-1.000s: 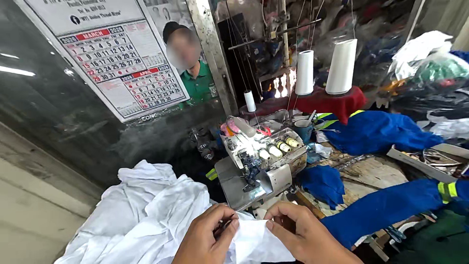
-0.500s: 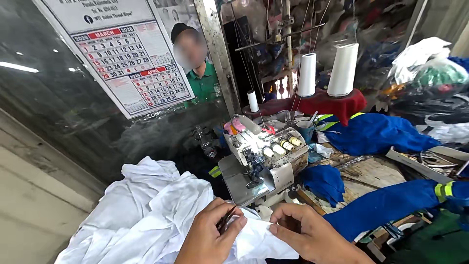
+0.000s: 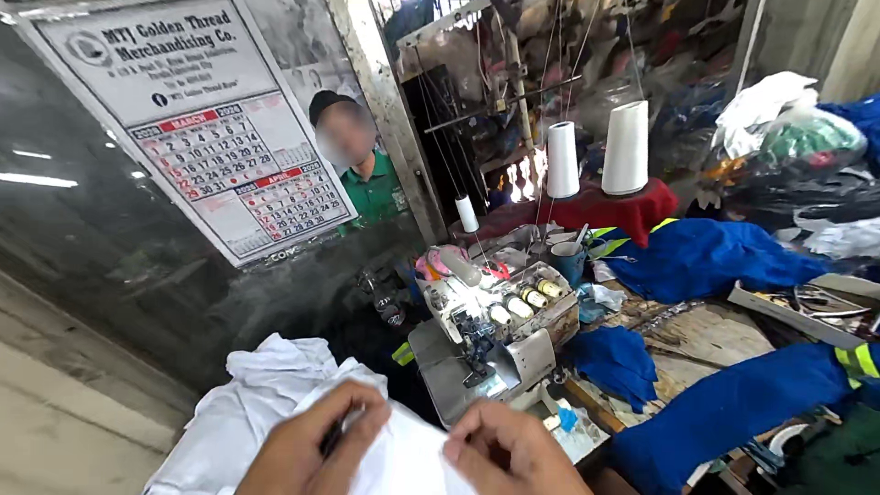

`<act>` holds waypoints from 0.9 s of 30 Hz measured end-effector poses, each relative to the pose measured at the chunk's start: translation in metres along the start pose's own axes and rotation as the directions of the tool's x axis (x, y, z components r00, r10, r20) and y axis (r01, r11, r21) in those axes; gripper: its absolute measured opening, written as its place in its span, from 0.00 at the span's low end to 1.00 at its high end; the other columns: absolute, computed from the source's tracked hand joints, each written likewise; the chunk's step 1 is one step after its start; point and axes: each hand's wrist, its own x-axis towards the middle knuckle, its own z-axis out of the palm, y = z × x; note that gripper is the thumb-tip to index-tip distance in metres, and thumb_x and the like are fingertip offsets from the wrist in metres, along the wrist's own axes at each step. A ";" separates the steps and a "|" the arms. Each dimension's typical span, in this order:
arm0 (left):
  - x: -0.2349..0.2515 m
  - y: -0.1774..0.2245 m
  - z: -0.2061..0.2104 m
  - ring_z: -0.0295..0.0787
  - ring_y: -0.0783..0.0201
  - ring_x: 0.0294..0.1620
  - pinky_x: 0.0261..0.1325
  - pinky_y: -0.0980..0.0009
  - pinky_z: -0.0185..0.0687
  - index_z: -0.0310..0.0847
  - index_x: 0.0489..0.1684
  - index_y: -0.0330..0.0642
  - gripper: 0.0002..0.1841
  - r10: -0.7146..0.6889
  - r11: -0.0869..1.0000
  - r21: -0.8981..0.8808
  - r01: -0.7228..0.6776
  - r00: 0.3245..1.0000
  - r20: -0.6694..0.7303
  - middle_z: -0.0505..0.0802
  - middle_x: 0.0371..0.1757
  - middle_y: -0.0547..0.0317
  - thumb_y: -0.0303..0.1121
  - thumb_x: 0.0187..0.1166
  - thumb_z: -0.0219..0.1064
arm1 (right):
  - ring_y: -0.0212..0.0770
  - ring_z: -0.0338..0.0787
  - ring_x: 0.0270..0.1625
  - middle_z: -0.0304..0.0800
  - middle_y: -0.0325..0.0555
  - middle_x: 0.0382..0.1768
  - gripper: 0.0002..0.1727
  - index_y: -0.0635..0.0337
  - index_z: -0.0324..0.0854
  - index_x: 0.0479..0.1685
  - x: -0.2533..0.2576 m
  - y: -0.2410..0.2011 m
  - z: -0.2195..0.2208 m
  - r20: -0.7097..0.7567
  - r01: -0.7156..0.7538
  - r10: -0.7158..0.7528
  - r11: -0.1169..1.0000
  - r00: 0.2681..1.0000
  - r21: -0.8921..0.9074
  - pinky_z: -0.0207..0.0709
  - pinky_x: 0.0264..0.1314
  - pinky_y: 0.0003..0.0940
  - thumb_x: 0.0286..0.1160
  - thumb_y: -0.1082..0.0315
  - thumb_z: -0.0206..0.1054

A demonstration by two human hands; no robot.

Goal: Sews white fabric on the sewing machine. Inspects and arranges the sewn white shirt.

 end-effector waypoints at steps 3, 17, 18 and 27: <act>0.055 -0.014 0.039 0.88 0.69 0.32 0.35 0.60 0.88 0.89 0.48 0.58 0.16 -0.017 0.979 0.200 0.035 0.996 -0.091 0.92 0.35 0.69 0.54 0.85 0.61 | 0.31 0.86 0.23 0.88 0.35 0.24 0.08 0.54 0.88 0.44 0.022 0.035 -0.013 -0.240 -0.037 0.012 0.994 0.971 -0.100 0.83 0.24 0.30 0.79 0.61 0.69; 0.097 -0.066 0.106 0.86 0.71 0.38 0.43 0.63 0.86 0.89 0.42 0.58 0.26 -0.247 0.955 0.194 0.225 0.964 0.100 0.90 0.37 0.72 0.69 0.64 0.72 | 0.35 0.72 0.13 0.73 0.35 0.13 0.11 0.55 0.78 0.49 0.022 0.085 -0.025 -0.380 -0.212 0.233 0.972 0.895 0.097 0.68 0.15 0.31 0.71 0.65 0.71; 0.097 -0.068 0.104 0.86 0.72 0.36 0.42 0.64 0.86 0.89 0.42 0.57 0.24 -0.249 0.963 0.136 0.231 0.959 0.133 0.91 0.36 0.73 0.66 0.64 0.75 | 0.34 0.71 0.13 0.72 0.35 0.13 0.11 0.56 0.78 0.49 0.023 0.084 -0.025 -0.376 -0.201 0.230 0.973 0.898 0.115 0.67 0.15 0.31 0.71 0.66 0.71; 0.100 -0.064 0.113 0.91 0.42 0.45 0.40 0.37 0.84 0.86 0.56 0.45 0.47 -0.407 0.678 0.598 0.427 0.896 -0.178 0.89 0.56 0.41 0.81 0.57 0.59 | 0.29 0.63 0.11 0.66 0.33 0.12 0.07 0.55 0.79 0.35 0.033 0.092 -0.004 -0.565 -0.128 0.197 0.979 0.801 0.160 0.57 0.12 0.26 0.70 0.67 0.73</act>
